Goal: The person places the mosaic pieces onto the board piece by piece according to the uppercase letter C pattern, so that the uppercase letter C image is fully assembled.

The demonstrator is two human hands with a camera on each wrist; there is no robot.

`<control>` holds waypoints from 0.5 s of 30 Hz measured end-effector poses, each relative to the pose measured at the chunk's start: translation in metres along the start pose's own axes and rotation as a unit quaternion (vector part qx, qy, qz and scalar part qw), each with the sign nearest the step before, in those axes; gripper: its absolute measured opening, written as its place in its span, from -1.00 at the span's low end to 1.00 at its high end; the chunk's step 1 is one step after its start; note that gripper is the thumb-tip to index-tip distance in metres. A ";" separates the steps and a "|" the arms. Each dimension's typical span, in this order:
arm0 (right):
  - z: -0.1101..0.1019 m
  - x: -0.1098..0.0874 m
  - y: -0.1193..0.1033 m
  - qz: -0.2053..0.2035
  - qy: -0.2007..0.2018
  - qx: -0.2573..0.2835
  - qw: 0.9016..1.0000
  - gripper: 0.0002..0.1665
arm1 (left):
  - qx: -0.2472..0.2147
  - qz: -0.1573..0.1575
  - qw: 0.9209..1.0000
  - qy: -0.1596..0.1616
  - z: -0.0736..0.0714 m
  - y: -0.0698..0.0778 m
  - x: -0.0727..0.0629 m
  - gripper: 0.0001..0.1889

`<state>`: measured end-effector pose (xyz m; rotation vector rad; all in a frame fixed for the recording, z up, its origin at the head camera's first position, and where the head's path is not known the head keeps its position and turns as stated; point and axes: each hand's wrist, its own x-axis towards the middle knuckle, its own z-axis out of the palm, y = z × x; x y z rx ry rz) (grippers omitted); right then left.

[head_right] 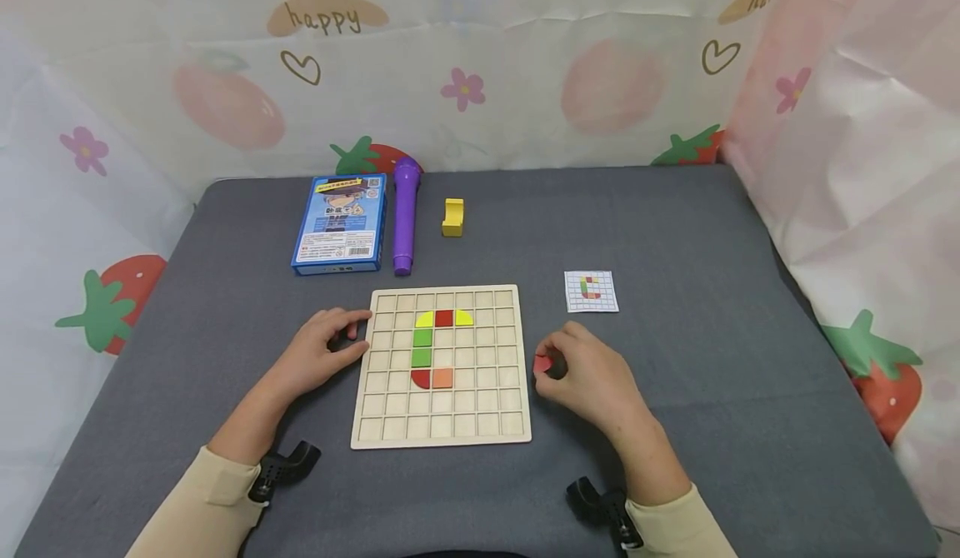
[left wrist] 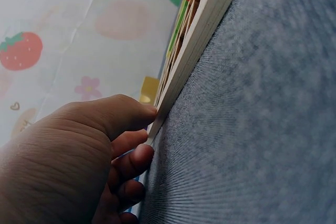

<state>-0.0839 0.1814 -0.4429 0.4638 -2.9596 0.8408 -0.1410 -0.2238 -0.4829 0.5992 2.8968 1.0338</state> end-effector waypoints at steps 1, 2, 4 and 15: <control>-0.001 0.002 -0.003 -0.006 0.002 0.004 1.000 -0.82 | 0.000 0.000 1.000 0.001 0.000 0.000 0.000 -0.60; -0.002 0.005 -0.006 -0.013 0.003 0.008 1.000 -0.82 | 0.000 0.000 1.000 0.001 0.000 0.000 0.000 -0.60; -0.004 0.010 -0.013 -0.026 0.000 0.013 1.000 -0.82 | -0.001 0.000 1.000 0.001 -0.001 0.000 0.000 -0.60; 0.005 0.036 -0.054 -0.095 -0.046 0.001 0.994 -0.88 | -0.001 0.002 1.000 0.001 0.000 -0.001 0.000 -0.61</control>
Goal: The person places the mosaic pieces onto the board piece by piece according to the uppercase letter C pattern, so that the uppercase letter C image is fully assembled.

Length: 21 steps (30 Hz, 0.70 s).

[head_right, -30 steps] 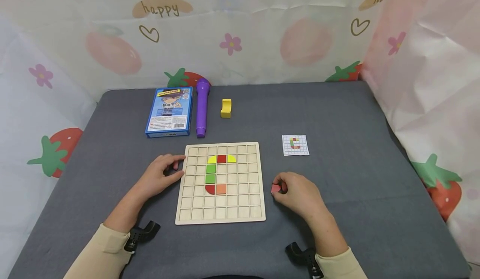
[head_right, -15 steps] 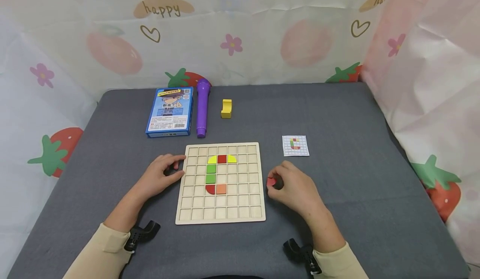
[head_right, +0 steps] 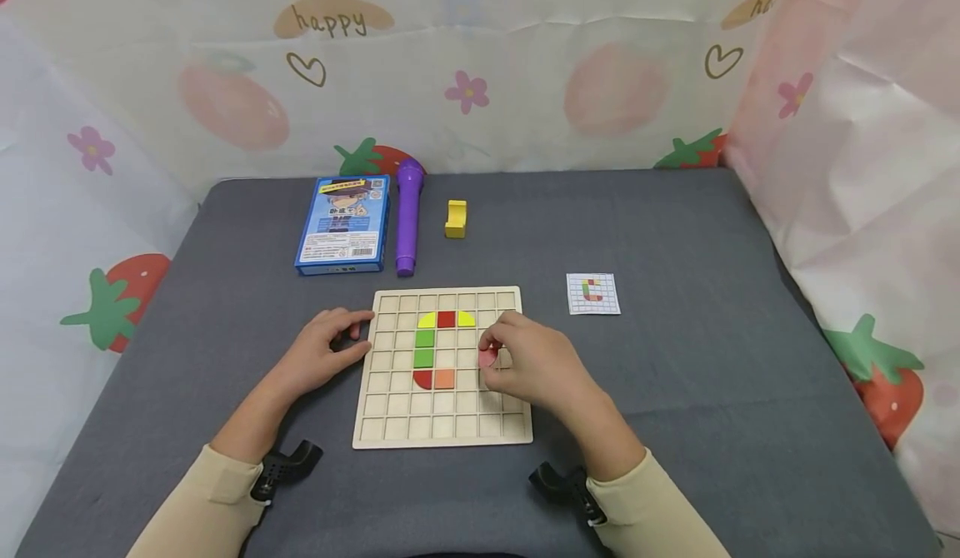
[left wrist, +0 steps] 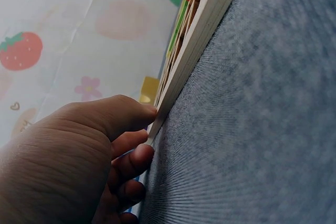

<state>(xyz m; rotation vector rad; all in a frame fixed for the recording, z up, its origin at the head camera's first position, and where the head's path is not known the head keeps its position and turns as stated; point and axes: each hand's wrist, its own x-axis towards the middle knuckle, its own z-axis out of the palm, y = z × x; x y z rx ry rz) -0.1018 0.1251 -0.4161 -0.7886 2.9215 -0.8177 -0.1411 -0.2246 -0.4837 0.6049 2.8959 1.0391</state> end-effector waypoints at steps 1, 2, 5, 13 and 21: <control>0.003 0.003 -0.002 -0.004 -0.009 -0.001 1.000 -0.88 | 0.000 0.000 1.000 0.000 0.000 0.000 0.000 -0.61; 0.005 0.005 -0.004 -0.007 -0.016 0.000 1.000 -0.89 | -0.001 0.000 1.000 -0.001 0.000 0.001 0.000 -0.61; 0.015 0.011 -0.008 -0.014 -0.040 0.000 0.999 -0.90 | -0.001 0.000 1.000 -0.001 0.000 0.002 0.001 -0.61; 0.034 0.018 -0.008 -0.031 -0.074 -0.013 0.997 -0.87 | 0.001 0.003 1.000 -0.001 0.000 0.001 0.001 -0.62; 0.037 0.019 -0.008 -0.023 -0.076 -0.013 0.997 -0.86 | -0.001 0.001 1.000 0.002 -0.001 0.000 0.000 -0.62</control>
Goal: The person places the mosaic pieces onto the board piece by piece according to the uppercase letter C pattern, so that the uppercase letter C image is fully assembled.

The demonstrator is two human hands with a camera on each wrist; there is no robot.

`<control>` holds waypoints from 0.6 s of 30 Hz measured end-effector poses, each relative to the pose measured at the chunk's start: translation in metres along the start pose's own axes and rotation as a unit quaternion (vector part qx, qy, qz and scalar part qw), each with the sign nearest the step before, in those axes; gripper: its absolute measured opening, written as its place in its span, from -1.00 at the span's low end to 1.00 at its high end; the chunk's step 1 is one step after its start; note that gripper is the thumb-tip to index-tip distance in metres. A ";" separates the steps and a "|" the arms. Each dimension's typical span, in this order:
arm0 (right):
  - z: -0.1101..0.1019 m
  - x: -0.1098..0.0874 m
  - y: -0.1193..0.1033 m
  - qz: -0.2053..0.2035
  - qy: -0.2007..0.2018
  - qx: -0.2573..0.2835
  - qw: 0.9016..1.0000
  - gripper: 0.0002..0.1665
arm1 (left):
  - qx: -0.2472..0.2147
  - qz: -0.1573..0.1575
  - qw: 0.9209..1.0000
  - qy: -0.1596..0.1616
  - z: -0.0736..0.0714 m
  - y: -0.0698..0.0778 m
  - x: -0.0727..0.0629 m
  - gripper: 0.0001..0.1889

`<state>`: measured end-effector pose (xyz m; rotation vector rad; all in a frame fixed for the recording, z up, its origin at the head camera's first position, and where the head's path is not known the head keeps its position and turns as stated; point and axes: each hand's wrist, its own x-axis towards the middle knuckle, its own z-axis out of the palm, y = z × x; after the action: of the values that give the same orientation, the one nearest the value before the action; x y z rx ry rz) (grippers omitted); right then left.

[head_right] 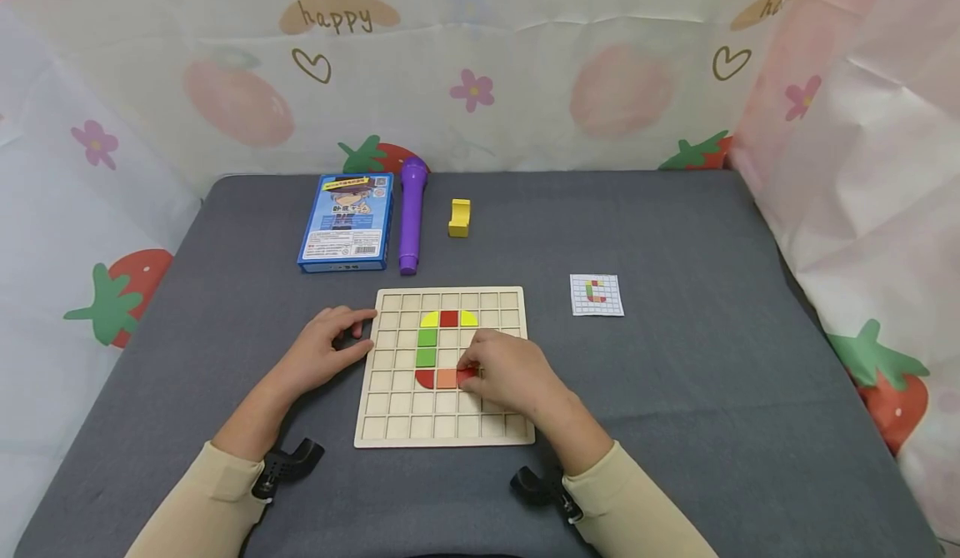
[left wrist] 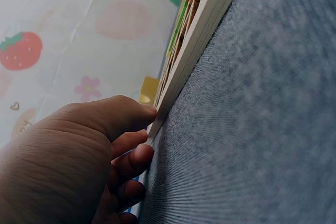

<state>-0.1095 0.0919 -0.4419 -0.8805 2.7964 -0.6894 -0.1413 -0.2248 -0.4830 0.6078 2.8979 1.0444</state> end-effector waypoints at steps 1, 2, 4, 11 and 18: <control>0.000 -0.001 0.000 0.001 0.002 -0.001 1.000 -0.86 | 0.000 0.000 1.000 0.000 0.000 0.000 0.000 -0.62; 0.000 -0.001 0.000 0.002 0.003 -0.003 1.000 -0.86 | 0.001 0.000 1.000 0.000 0.000 0.000 0.000 -0.62; 0.000 -0.002 0.000 0.000 0.006 -0.013 1.000 -0.87 | 0.002 0.000 1.000 0.000 0.000 0.000 -0.001 -0.62; -0.001 -0.006 -0.003 -0.019 0.022 -0.042 0.999 -0.84 | -0.001 -0.005 1.000 -0.002 0.001 0.000 -0.002 -0.61; -0.004 -0.006 -0.002 -0.024 0.017 -0.041 0.999 -0.79 | -0.011 -0.006 1.000 -0.009 -0.003 -0.001 -0.001 -0.59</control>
<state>-0.1049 0.0952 -0.4378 -0.9622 2.8607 -0.6054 -0.1411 -0.2275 -0.4811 0.5955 2.8671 1.0642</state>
